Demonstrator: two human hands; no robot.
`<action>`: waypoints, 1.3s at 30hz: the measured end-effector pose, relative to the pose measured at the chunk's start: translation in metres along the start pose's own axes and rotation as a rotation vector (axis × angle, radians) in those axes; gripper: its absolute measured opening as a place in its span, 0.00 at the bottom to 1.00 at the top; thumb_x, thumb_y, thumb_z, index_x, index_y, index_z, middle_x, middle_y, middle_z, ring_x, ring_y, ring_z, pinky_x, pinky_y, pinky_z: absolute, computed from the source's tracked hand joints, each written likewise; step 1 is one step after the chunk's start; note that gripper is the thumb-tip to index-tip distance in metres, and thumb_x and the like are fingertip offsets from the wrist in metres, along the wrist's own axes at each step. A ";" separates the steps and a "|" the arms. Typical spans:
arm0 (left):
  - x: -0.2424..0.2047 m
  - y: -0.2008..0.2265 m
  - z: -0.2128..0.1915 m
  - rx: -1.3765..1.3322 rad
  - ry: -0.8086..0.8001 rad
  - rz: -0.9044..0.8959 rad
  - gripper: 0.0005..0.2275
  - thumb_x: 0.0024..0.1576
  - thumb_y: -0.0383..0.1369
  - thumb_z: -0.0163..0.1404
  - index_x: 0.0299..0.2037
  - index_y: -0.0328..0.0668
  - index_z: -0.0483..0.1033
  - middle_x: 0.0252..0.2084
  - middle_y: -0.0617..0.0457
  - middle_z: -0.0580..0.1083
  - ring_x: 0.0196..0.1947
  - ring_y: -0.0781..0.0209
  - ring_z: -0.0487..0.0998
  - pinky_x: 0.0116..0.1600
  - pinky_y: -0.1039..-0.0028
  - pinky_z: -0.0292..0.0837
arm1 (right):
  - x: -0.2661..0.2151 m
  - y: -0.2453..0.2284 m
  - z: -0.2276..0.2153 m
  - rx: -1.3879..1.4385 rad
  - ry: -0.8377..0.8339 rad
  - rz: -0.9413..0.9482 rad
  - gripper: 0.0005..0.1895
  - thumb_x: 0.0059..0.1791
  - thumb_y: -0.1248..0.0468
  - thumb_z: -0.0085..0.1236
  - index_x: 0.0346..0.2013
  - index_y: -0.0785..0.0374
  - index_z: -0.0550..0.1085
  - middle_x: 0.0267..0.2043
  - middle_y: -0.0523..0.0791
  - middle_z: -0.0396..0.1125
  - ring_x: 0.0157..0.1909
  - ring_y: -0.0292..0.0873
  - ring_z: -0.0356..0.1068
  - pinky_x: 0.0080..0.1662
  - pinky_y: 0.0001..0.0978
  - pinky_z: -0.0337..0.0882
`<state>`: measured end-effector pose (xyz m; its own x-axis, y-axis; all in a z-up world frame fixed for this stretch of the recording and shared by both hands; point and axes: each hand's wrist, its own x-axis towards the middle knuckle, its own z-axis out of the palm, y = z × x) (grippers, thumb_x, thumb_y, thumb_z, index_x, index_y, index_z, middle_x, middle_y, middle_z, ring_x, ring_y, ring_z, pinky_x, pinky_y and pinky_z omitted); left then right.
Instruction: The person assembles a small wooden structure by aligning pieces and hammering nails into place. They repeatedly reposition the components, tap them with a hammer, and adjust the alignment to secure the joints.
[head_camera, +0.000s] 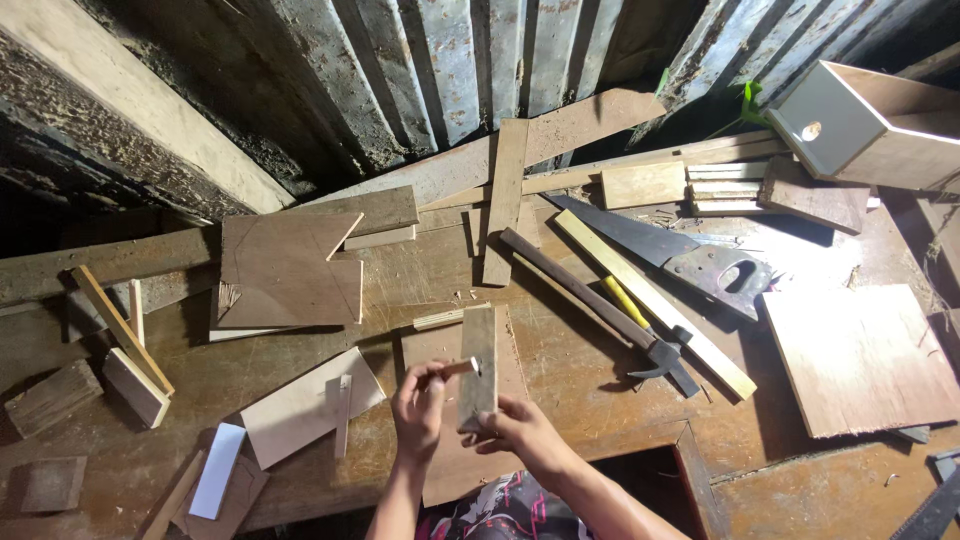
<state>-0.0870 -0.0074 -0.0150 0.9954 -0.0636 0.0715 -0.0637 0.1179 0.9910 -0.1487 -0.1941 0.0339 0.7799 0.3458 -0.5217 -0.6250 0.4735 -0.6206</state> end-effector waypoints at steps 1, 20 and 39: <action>-0.001 0.006 -0.002 0.045 -0.064 0.028 0.07 0.60 0.25 0.49 0.46 0.38 0.76 0.49 0.45 0.79 0.51 0.53 0.81 0.59 0.62 0.78 | -0.001 0.000 -0.005 -0.094 0.007 -0.006 0.18 0.52 0.62 0.53 0.52 0.71 0.73 0.46 0.52 0.77 0.46 0.46 0.79 0.48 0.36 0.77; -0.001 0.050 0.030 0.924 -0.163 0.479 0.06 0.61 0.30 0.52 0.34 0.38 0.78 0.26 0.47 0.78 0.28 0.53 0.81 0.54 0.60 0.77 | -0.017 -0.005 -0.030 -0.207 0.010 -0.146 0.24 0.51 0.67 0.36 0.61 0.69 0.65 0.46 0.56 0.77 0.39 0.46 0.79 0.45 0.38 0.79; 0.014 0.013 0.002 0.714 -0.119 -0.210 0.18 0.61 0.40 0.45 0.55 0.35 0.69 0.45 0.41 0.77 0.46 0.52 0.77 0.53 0.62 0.72 | -0.020 -0.008 -0.026 -0.389 0.113 -0.220 0.15 0.55 0.63 0.46 0.54 0.68 0.70 0.40 0.50 0.76 0.31 0.38 0.70 0.36 0.32 0.74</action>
<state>-0.0737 -0.0084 -0.0005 0.9799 -0.1248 -0.1554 0.0556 -0.5773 0.8146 -0.1603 -0.2261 0.0340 0.9006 0.1703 -0.3998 -0.4272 0.1787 -0.8863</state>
